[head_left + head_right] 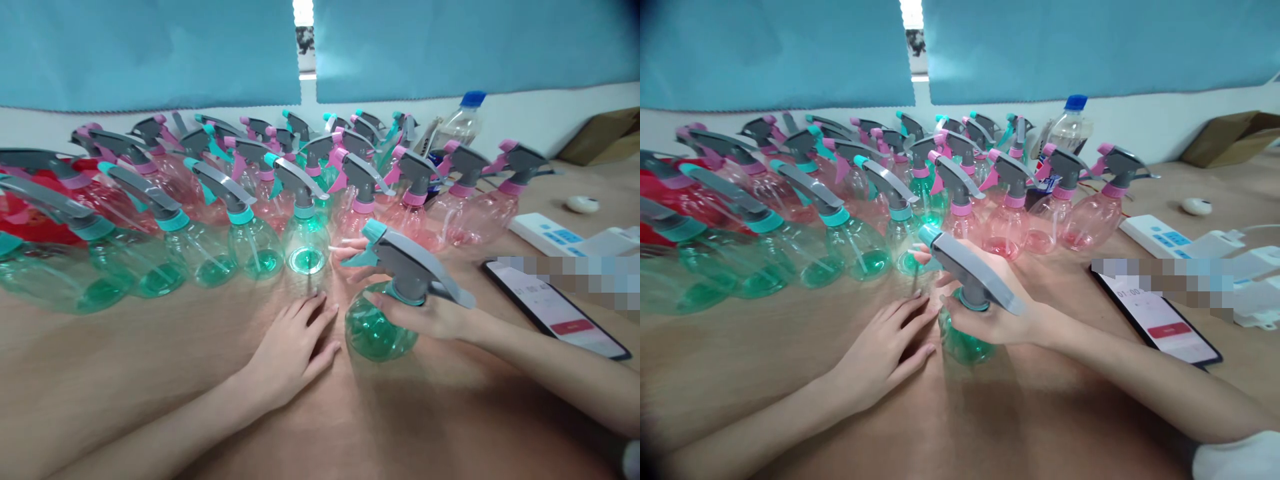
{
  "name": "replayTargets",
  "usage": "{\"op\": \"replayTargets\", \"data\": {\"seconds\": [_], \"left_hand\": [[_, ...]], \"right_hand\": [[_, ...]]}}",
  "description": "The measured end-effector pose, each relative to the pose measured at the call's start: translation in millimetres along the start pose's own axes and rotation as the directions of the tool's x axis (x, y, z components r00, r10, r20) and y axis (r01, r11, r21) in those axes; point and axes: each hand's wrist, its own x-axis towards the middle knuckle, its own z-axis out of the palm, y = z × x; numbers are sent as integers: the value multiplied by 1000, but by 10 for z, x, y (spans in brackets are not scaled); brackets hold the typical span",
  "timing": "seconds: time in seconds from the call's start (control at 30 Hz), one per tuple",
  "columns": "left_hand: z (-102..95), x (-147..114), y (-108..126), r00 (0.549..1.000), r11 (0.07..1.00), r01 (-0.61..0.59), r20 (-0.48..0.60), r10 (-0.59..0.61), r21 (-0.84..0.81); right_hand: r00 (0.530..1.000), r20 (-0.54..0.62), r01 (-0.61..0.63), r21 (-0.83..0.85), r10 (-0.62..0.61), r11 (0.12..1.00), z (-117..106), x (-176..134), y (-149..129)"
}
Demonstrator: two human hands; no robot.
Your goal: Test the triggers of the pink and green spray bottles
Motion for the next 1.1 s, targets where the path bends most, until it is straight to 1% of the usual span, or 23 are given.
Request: {"op": "replayTargets", "data": {"seconds": [0.5,0.77,0.83,0.97,1.1], "left_hand": [[11,4,-10,1000,1000,-2,-9,2,-5],[5,3,-13,1000,1000,3,-2,-3,-1],[4,3,-11,1000,1000,2,0,-2,-3],[-2,10,-9,1000,1000,-1,-3,1,-10],[-7,16,1,1000,1000,2,1,-2,-12]], "right_hand": [[983,9,-186,46,185,982,-25,34,-76],[991,-1,-132,-49,132,990,-47,86,-182],[993,-21,-120,-53,119,991,-44,82,-183],[991,-34,-133,-57,131,989,-33,50,-164],[995,-38,-92,-69,89,993,-25,29,-142]]}}
